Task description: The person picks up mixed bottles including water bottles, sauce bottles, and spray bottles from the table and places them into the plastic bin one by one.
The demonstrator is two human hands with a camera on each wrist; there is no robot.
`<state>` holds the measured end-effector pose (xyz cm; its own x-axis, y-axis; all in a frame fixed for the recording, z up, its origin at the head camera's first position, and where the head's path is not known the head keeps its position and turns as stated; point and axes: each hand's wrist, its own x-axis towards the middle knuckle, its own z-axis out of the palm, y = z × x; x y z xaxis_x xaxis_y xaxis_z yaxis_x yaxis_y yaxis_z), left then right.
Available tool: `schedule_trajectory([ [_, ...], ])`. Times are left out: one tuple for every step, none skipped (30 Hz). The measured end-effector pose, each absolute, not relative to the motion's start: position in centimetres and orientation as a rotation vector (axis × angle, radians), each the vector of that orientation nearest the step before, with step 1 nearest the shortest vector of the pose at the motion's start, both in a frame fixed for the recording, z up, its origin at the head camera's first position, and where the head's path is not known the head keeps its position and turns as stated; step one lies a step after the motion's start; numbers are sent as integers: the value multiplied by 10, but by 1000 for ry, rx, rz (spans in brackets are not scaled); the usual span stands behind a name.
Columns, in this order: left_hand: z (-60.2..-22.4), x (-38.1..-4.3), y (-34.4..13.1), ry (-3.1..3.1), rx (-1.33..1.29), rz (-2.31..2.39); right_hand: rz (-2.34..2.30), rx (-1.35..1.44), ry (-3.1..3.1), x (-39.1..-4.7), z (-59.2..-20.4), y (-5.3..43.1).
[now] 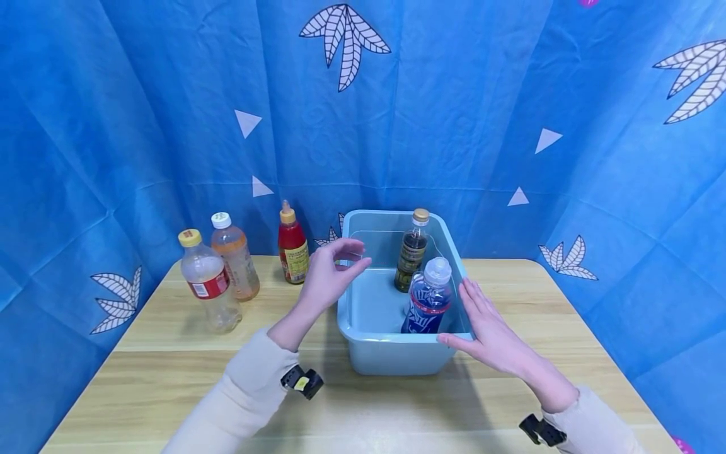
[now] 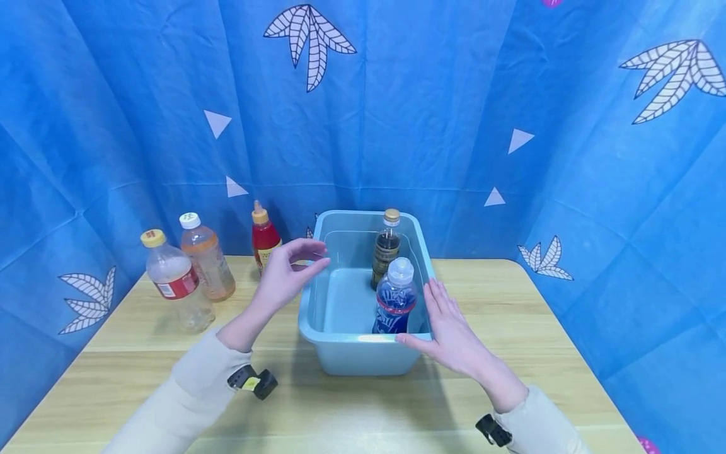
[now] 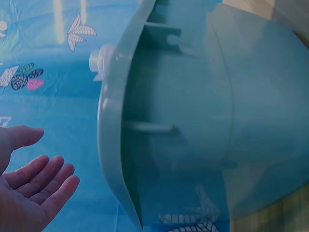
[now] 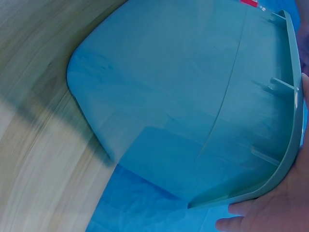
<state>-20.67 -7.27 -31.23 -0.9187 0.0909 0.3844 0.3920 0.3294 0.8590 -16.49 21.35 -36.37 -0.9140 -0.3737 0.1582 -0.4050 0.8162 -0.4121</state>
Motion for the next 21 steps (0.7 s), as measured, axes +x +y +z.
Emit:
schedule_trajectory([
  [-313,-206,-76,-2332,-422,-1625,691,627,-2926,-165,-364,213],
  [-314,-206,-79,-2330,-410,-1633,692,627,-2927,-165,-364,213],
  [-315,-206,-82,-2329,-398,-1642,694,627,-2926,-165,-364,213],
  [-316,-205,-85,-2325,-384,-1650,695,628,-2925,-165,-364,213],
  [-317,-205,-88,-2317,-373,-1661,694,629,-2923,-165,-364,213],
  [-319,-205,-90,-2308,-363,-1666,694,630,-2923,-164,-364,213],
  [-320,-205,-93,-2299,-356,-1666,695,631,-2923,-164,-365,213],
  [-321,-205,-96,-2292,-347,-1664,694,630,-2922,-164,-365,214],
  [-322,-205,-99,-2284,-340,-1658,696,630,-2922,-164,-365,214],
  [-323,-205,-102,-2278,-332,-1646,697,629,-2922,-164,-365,214],
  [-324,-204,-105,-2276,-324,-1634,698,628,-2923,-164,-365,214],
  [-326,-204,-108,-2277,-314,-1615,698,628,-2922,-164,-365,214],
  [-327,-203,-111,-2277,-302,-1599,698,628,-2922,-164,-364,214],
  [-328,-203,-114,-2278,-289,-1586,697,627,-2921,-164,-364,214],
  [-329,-202,-117,-2280,-275,-1571,695,629,-2920,-164,-365,214],
  [-330,-202,-120,-2280,-261,-1558,693,629,-2920,-164,-365,214],
  [-331,-201,-123,-2281,-249,-1550,690,630,-2919,-164,-365,214],
  [-332,-200,-126,-2281,-237,-1544,689,630,-2918,-164,-365,214],
  [-333,-200,-129,-2280,-226,-1540,688,630,-2919,-164,-365,214],
  [-334,-199,-132,-2279,-213,-1538,688,629,-2919,-164,-365,214],
  [-334,-199,-134,-2275,-200,-1537,689,628,-2919,-164,-365,214],
])
